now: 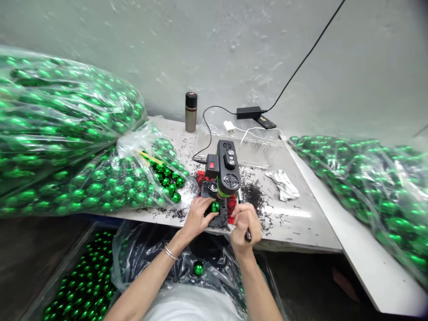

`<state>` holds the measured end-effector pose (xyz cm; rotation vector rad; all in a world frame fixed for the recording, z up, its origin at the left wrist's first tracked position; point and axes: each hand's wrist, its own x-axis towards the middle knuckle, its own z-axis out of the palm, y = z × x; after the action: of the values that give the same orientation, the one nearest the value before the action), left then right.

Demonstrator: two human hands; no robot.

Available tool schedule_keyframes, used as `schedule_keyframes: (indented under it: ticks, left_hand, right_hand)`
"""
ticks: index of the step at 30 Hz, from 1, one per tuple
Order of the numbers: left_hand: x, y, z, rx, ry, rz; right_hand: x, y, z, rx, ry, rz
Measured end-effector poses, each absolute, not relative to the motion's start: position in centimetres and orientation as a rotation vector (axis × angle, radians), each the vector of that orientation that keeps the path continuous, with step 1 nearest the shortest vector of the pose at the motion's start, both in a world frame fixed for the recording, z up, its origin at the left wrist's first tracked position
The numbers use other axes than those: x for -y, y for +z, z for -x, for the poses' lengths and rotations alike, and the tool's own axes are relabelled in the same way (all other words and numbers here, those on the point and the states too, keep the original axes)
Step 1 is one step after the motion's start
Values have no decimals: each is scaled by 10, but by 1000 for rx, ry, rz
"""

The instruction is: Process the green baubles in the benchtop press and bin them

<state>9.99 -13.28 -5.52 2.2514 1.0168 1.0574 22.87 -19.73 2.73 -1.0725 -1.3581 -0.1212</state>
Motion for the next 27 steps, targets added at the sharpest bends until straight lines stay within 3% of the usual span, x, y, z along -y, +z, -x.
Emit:
schedule_keyframes:
  ticks: [4,9,14,18,22,27]
  left_hand:
    - [159,-58,-77,-926,1072,-2415]
    - [180,-64,-30,-800,1091,-2638]
    - [135,-36,-23,-1278,1228,-2607]
    - [79,-5,-40,-1821,774,-2483]
    - [51,3,-49,-1882,277,-2473]
    - [51,2,-33,-1735,517,-2409]
  right_hand:
    - [203,44,-227,1354,-40,1118]
    - [204,21,-224,1318,-14,1090]
    - [201,10,-222,1245,-31,1078]
    - [201,12,-224,1263,-30,1075]
    - [202,12,-225,1296,-30,1076]
    - [201,15,-224,1317,-67,1062]
